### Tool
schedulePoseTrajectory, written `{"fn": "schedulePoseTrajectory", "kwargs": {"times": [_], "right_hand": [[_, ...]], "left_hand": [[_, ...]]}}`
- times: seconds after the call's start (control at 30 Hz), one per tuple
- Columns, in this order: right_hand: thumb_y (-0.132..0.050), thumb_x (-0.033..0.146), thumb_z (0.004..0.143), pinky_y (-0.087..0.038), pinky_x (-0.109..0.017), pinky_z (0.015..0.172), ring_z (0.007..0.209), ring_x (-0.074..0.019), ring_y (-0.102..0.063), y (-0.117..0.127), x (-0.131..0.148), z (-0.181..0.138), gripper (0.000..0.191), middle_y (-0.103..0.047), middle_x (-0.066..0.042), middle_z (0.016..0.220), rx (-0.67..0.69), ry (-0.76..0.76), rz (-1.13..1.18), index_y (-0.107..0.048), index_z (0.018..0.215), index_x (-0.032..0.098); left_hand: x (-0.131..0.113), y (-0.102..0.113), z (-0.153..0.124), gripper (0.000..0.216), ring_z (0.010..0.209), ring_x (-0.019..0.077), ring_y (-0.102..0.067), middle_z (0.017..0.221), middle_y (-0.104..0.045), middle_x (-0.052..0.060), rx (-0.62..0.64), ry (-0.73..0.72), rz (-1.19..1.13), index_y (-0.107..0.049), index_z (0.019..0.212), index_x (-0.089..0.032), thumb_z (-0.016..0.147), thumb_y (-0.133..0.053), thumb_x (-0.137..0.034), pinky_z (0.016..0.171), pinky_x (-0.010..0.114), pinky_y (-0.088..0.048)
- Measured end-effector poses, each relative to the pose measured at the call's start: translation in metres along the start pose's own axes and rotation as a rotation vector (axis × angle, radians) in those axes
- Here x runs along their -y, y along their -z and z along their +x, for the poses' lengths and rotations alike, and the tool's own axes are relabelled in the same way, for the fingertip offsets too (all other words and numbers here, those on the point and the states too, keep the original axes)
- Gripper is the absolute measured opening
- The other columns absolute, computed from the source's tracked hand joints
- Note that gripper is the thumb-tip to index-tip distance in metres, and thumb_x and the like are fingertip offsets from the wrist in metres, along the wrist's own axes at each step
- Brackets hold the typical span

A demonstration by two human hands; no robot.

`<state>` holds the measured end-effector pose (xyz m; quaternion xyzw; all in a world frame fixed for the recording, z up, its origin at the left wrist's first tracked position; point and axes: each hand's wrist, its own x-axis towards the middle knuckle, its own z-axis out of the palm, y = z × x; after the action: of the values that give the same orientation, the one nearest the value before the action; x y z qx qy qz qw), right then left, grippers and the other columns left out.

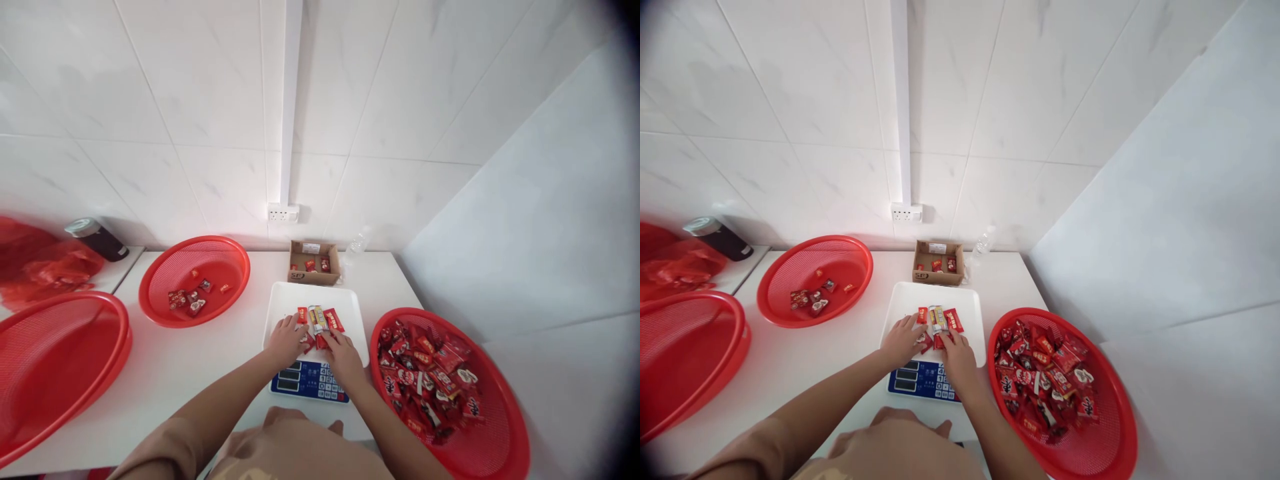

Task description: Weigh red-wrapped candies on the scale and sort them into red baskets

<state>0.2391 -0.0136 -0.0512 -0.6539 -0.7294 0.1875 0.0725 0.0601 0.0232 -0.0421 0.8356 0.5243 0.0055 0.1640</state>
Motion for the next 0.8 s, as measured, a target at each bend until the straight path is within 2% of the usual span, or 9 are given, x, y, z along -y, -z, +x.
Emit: {"fn": "schedulePoseTrajectory", "kwargs": {"times": [0.23, 0.4, 0.53, 0.63, 0.8], "right_hand": [[-0.045, 0.033, 0.087, -0.039, -0.039, 0.097, 0.119, -0.0254, -0.046, -0.004, -0.002, -0.007, 0.040, -0.051, -0.008, 0.133, -0.076, 0.039, 0.056, -0.055, 0.124, 0.024], [-0.042, 0.040, 0.088, -0.037, -0.043, 0.100, 0.124, -0.0254, -0.042, 0.001, -0.013, -0.011, 0.043, -0.049, -0.009, 0.134, -0.171, 0.035, 0.048, -0.052, 0.127, 0.025], [-0.041, 0.044, 0.087, -0.035, -0.043, 0.103, 0.124, -0.0268, -0.041, 0.008, -0.031, -0.013, 0.049, -0.047, -0.014, 0.134, -0.256, 0.014, 0.045, -0.052, 0.127, 0.017], [-0.042, 0.046, 0.086, -0.035, -0.045, 0.103, 0.124, -0.0273, -0.041, 0.009, -0.045, -0.016, 0.049, -0.048, -0.013, 0.133, -0.304, -0.009, 0.048, -0.052, 0.126, 0.018], [-0.043, 0.045, 0.085, -0.037, -0.046, 0.102, 0.124, -0.0280, -0.042, 0.006, -0.055, -0.019, 0.048, -0.048, -0.012, 0.132, -0.335, -0.046, 0.059, -0.053, 0.125, 0.020]], "left_hand": [[0.005, -0.007, -0.016, 0.057, 0.135, 0.0310, -0.031, 0.146, -0.035, 0.012, -0.029, 0.040, -0.099, -0.040, 0.137, -0.028, 0.083, -0.054, -0.038, 0.108, 0.047, -0.028], [0.022, 0.002, -0.027, 0.064, 0.140, 0.0308, -0.016, 0.152, -0.022, 0.013, -0.200, 0.098, -0.165, -0.029, 0.142, -0.026, 0.085, -0.047, -0.047, 0.109, 0.050, -0.024], [0.049, 0.029, -0.035, 0.067, 0.141, 0.0306, -0.005, 0.153, -0.016, 0.016, -0.480, 0.233, -0.129, -0.026, 0.143, -0.020, 0.086, -0.044, -0.049, 0.111, 0.052, -0.017], [0.068, 0.057, -0.042, 0.071, 0.142, 0.0312, -0.002, 0.154, -0.012, 0.017, -0.676, 0.309, -0.097, -0.021, 0.145, -0.019, 0.085, -0.046, -0.048, 0.111, 0.054, -0.015], [0.085, 0.105, -0.051, 0.081, 0.141, 0.0336, 0.001, 0.155, -0.007, 0.016, -0.853, 0.387, -0.086, -0.014, 0.146, -0.019, 0.081, -0.053, -0.049, 0.110, 0.057, -0.011]]}}
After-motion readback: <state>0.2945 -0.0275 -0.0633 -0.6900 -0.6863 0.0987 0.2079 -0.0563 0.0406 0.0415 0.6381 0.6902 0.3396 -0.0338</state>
